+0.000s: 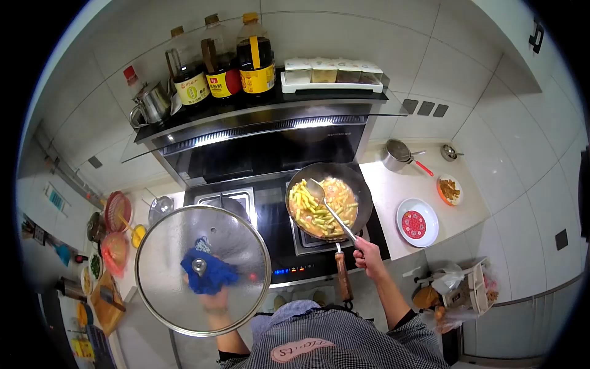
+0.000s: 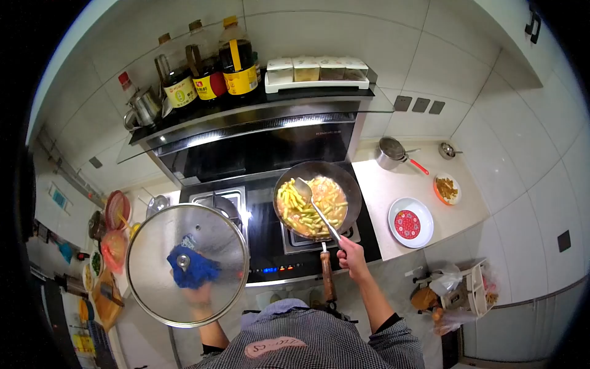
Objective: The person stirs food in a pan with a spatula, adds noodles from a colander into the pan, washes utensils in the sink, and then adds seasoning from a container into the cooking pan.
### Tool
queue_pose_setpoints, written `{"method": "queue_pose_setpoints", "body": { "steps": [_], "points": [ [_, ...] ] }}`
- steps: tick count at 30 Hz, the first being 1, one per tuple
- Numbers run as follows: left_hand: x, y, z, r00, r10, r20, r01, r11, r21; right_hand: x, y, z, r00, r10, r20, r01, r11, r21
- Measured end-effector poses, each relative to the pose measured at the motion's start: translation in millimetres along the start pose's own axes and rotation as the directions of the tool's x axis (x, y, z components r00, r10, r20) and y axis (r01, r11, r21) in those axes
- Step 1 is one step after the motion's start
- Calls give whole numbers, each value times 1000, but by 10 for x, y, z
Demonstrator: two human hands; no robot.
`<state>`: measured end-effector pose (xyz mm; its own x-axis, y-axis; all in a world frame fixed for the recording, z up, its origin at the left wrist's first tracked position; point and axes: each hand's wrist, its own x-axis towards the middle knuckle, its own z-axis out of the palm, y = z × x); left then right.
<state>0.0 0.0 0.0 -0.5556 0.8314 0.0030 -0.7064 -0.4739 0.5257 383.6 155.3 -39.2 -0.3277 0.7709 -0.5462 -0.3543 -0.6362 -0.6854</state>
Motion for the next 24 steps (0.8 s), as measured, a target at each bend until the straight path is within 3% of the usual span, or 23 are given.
{"method": "queue_pose_setpoints", "body": {
  "steps": [2, 3, 5, 6, 8, 9, 11, 17, 24],
  "points": [
    [-11, 10, 31, 997, -32, 76, 38, 996, -80, -118, 23, 57, 987, -120, -109, 96, 974, -204],
    [73, 81, 5, 996, -22, 91, 28, 998, -63, -104, 64, 139, 988, -123, -92, 104, 977, -186],
    [76, 85, -53, 994, -48, 96, 59, 992, -114, -277, 33, 115, 970, -211, -124, 146, 907, -395],
    [83, 67, -72, 994, -47, 96, 59, 991, -119, -312, 23, 34, 969, -213, -125, 147, 905, -399],
    [93, 55, -99, 999, -40, 12, 41, 996, -81, -373, 23, -110, 925, -372, -83, 239, 734, -636],
    [71, 49, -61, 999, -42, 9, 42, 996, -82, -414, 17, -105, 925, -370, -85, 235, 733, -638],
    [29, 41, 42, 1000, -25, -7, 23, 991, -128, -534, -4, -83, 877, -474, -77, 263, 606, -751],
    [62, 36, -10, 996, -4, 87, 10, 998, -66, -593, -98, 197, 898, -437, -52, 262, 627, -734],
    [58, 38, -28, 1000, -4, -1, 4, 999, -54, -346, 66, 158, 902, -430, -22, 268, 602, -752]
  ]
}}
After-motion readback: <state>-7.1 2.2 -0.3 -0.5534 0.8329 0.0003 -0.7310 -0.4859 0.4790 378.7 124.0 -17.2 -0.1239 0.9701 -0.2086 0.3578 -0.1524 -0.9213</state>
